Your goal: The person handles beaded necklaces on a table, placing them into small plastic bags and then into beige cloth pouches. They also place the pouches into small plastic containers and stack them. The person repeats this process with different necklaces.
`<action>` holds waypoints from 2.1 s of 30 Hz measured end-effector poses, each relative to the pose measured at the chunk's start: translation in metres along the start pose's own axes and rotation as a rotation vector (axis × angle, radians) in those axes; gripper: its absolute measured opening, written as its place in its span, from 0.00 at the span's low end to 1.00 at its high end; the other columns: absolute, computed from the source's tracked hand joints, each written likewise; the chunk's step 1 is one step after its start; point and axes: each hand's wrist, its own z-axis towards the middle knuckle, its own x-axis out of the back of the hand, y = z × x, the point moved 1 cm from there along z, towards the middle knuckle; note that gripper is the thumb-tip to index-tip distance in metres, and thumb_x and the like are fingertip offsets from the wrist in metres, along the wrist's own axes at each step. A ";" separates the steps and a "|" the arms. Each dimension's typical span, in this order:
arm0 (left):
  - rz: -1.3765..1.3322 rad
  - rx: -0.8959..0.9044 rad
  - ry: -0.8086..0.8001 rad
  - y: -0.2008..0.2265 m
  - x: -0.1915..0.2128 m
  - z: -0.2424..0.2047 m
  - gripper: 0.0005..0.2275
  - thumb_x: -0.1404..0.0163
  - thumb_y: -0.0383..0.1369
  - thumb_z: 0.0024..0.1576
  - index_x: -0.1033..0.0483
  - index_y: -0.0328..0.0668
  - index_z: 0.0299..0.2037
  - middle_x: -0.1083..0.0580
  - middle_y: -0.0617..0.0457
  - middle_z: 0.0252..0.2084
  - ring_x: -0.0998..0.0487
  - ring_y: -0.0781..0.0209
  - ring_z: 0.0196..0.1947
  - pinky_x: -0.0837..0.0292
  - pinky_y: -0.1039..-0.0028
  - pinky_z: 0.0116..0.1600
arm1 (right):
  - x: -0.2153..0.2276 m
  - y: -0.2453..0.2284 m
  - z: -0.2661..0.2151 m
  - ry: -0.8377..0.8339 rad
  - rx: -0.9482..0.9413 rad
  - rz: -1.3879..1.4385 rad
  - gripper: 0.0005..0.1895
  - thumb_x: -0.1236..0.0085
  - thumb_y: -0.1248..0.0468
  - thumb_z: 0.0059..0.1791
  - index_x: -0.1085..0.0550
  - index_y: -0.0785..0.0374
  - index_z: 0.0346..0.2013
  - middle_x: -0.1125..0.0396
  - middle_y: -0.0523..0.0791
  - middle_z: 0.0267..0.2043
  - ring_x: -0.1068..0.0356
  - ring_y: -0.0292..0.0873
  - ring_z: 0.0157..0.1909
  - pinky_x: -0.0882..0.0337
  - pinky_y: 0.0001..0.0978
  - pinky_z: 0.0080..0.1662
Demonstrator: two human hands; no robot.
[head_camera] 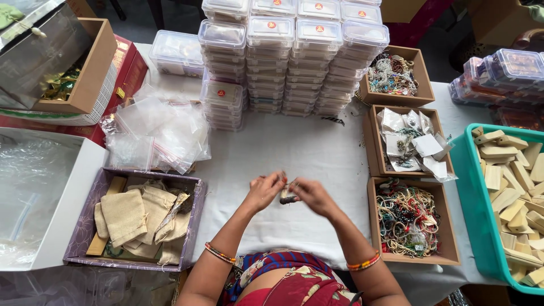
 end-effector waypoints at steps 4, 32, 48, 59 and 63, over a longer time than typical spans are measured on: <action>-0.496 0.199 -0.353 0.003 -0.009 -0.004 0.21 0.54 0.47 0.72 0.17 0.34 0.54 0.29 0.47 0.35 0.29 0.63 0.36 0.31 0.73 0.43 | 0.009 0.027 0.017 0.256 -0.215 0.292 0.15 0.45 0.56 0.57 0.25 0.67 0.38 0.38 0.41 0.26 0.36 0.36 0.29 0.20 0.38 0.36; -1.014 0.312 0.099 0.021 0.005 -0.001 0.21 0.54 0.50 0.62 0.28 0.44 0.57 0.23 0.60 0.49 0.27 0.70 0.51 0.34 0.76 0.58 | -0.048 0.018 0.009 -0.028 -0.200 -0.238 0.12 0.36 0.63 0.49 0.26 0.65 0.43 0.26 0.46 0.37 0.27 0.41 0.39 0.28 0.39 0.45; -0.974 0.516 -0.121 0.036 -0.004 -0.012 0.19 0.52 0.55 0.59 0.24 0.48 0.36 0.26 0.63 0.29 0.28 0.72 0.30 0.35 0.77 0.34 | -0.053 0.049 0.015 0.158 -0.254 1.082 0.19 0.45 0.51 0.52 0.32 0.60 0.50 0.28 0.42 0.46 0.25 0.37 0.46 0.23 0.34 0.47; -1.026 0.463 0.235 -0.001 -0.018 -0.002 0.20 0.52 0.51 0.63 0.30 0.39 0.43 0.26 0.58 0.32 0.28 0.67 0.32 0.29 0.73 0.40 | -0.060 -0.001 0.003 0.244 -0.125 0.015 0.13 0.35 0.65 0.47 0.24 0.63 0.45 0.27 0.46 0.40 0.24 0.43 0.41 0.23 0.38 0.45; -0.736 0.542 0.113 0.026 0.001 -0.014 0.24 0.56 0.55 0.62 0.25 0.39 0.39 0.26 0.57 0.29 0.28 0.68 0.28 0.31 0.73 0.35 | -0.032 -0.027 0.006 0.061 0.204 -0.480 0.11 0.32 0.68 0.43 0.19 0.61 0.40 0.27 0.47 0.41 0.26 0.49 0.41 0.24 0.41 0.44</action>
